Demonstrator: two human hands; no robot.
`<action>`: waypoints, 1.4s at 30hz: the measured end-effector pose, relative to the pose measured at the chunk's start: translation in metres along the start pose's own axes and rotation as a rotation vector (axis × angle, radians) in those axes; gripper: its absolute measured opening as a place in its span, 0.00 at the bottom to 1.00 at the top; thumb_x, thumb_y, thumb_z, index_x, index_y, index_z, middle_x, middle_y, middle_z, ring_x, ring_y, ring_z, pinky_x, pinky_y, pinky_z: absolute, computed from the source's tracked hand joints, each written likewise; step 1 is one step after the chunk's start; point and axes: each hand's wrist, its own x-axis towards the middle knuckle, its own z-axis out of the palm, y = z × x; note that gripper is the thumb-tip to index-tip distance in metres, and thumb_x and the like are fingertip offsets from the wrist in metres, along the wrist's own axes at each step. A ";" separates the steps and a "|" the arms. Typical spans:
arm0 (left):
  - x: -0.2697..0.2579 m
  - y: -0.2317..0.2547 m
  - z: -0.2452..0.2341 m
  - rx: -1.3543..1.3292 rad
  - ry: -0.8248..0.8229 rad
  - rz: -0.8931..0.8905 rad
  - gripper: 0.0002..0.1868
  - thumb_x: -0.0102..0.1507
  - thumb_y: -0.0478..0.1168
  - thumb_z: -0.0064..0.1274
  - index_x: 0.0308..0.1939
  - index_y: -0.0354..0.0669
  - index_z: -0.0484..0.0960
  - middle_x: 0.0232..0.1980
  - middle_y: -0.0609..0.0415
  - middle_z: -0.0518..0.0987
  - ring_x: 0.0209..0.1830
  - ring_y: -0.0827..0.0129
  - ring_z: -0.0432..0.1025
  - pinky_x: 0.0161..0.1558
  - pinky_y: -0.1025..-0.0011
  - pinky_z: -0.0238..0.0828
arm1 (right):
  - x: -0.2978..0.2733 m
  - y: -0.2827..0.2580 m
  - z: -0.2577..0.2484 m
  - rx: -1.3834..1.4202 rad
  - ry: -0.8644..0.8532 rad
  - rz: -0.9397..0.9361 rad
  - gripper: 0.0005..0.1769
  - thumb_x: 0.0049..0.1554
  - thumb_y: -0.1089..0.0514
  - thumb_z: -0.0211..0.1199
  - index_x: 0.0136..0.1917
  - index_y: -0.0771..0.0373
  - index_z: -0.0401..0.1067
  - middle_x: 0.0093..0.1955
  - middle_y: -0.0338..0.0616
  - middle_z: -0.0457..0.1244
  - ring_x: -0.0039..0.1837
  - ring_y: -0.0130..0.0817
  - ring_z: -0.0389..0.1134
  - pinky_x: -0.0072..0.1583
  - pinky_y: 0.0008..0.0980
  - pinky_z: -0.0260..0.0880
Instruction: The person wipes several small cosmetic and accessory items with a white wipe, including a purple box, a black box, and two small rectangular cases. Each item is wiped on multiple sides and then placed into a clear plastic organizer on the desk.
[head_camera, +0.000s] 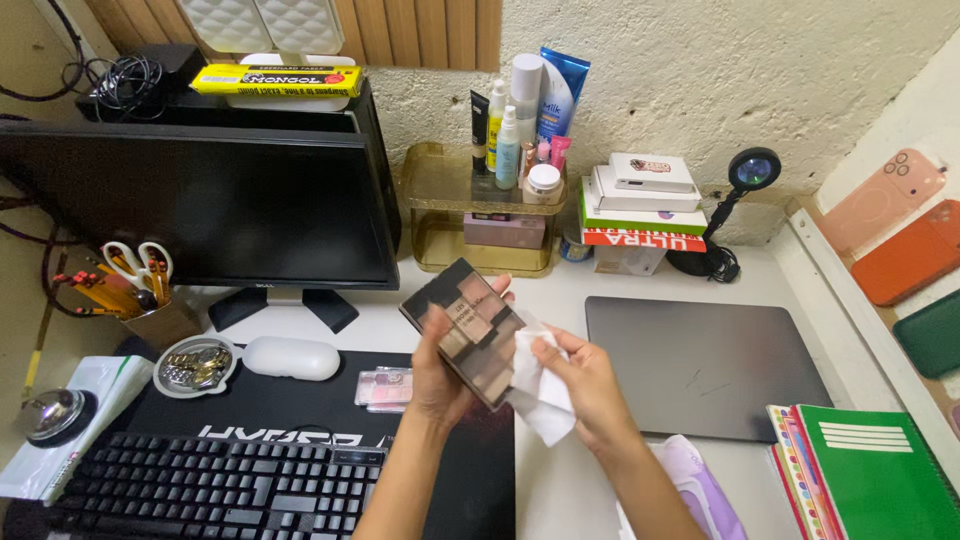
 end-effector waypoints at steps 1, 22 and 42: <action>0.000 0.001 0.002 -0.085 -0.001 0.003 0.45 0.62 0.71 0.40 0.69 0.39 0.69 0.69 0.45 0.74 0.71 0.57 0.66 0.69 0.58 0.64 | -0.002 0.005 0.002 -0.002 -0.006 0.007 0.24 0.59 0.58 0.63 0.65 0.74 0.71 0.49 0.46 0.72 0.45 0.29 0.74 0.49 0.32 0.75; 0.008 -0.055 -0.030 -0.323 0.184 -0.084 0.51 0.59 0.81 0.35 0.59 0.36 0.74 0.53 0.44 0.79 0.49 0.63 0.77 0.47 0.66 0.80 | -0.049 0.025 0.060 -1.004 -0.144 -0.799 0.32 0.65 0.55 0.57 0.77 0.72 0.57 0.80 0.67 0.52 0.83 0.57 0.49 0.79 0.48 0.44; -0.005 -0.017 -0.004 0.109 0.251 -0.263 0.26 0.64 0.48 0.56 0.61 0.34 0.75 0.55 0.46 0.81 0.53 0.63 0.76 0.54 0.66 0.74 | -0.008 0.012 -0.002 -0.073 0.004 -0.162 0.26 0.64 0.53 0.57 0.70 0.72 0.68 0.58 0.45 0.70 0.57 0.26 0.69 0.60 0.26 0.68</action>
